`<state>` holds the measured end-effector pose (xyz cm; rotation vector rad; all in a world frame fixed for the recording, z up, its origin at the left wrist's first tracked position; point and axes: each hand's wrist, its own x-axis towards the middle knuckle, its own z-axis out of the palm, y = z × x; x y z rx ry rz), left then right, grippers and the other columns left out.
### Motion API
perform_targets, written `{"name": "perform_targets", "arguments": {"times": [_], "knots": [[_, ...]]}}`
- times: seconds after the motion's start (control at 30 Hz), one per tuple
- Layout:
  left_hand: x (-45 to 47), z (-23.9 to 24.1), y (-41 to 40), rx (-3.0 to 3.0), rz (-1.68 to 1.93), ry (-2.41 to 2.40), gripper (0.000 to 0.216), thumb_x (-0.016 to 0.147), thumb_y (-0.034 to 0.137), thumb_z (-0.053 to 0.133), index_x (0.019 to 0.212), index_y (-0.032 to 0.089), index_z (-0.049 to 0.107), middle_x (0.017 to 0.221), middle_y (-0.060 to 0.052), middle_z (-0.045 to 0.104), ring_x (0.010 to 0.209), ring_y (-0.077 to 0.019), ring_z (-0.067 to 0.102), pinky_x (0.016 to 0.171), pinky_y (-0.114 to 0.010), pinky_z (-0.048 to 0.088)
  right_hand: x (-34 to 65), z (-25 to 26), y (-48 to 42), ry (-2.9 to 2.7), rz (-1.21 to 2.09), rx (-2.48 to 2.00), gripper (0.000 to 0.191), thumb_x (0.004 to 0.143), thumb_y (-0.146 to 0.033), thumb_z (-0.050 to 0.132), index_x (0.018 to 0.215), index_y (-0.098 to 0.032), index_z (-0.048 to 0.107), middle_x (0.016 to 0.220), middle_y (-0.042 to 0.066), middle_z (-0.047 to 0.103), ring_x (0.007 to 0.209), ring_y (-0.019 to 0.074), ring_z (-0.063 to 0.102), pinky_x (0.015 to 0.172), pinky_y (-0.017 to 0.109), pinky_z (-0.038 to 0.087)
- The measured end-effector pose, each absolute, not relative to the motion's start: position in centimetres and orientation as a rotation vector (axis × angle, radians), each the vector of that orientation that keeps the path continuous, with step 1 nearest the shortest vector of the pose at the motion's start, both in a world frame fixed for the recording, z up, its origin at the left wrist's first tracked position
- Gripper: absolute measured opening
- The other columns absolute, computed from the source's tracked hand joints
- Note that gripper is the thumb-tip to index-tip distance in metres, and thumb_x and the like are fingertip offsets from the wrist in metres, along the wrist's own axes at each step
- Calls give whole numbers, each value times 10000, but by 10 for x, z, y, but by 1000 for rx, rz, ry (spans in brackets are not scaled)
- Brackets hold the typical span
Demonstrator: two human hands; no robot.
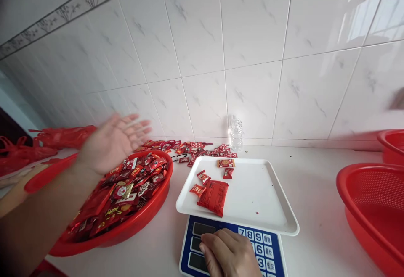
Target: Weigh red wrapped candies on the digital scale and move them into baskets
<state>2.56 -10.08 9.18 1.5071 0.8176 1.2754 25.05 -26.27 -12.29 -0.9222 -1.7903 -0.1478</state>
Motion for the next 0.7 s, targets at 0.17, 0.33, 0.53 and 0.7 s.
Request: {"name": "perform_targets", "arguments": {"times": [0.17,0.33,0.53,0.7], "knots": [[85,20,-111,2085,576,934,471,890,525,469,1254,227,497,1360,-110,515,1279,-266,451,1065,-437,357,252,-122,-263,-1781,-112,-933,124,914,-152,502,952,-161,619,675,17,669,539,111,620,496,202,471],[145,-30,-101,2602,192,818,552,902,485,455,1381,216,403,1485,-115,360,1385,-275,277,1116,-441,255,250,-119,-263,-1763,-170,-900,146,928,-170,482,922,-150,626,638,15,655,510,109,595,479,206,455],[192,-59,-70,2737,20,912,670,896,563,411,1445,193,306,1550,-132,212,1417,-333,155,1125,-517,141,248,-123,-261,-1731,-205,-878,149,928,-177,481,900,-155,626,615,13,649,486,113,586,455,213,443],[184,-54,-76,2665,56,645,357,917,452,432,1124,216,602,1241,-82,613,1153,-244,541,982,-361,393,248,-123,-260,-1737,-210,-883,145,922,-170,484,907,-151,627,640,21,667,500,122,602,460,222,455]]}}
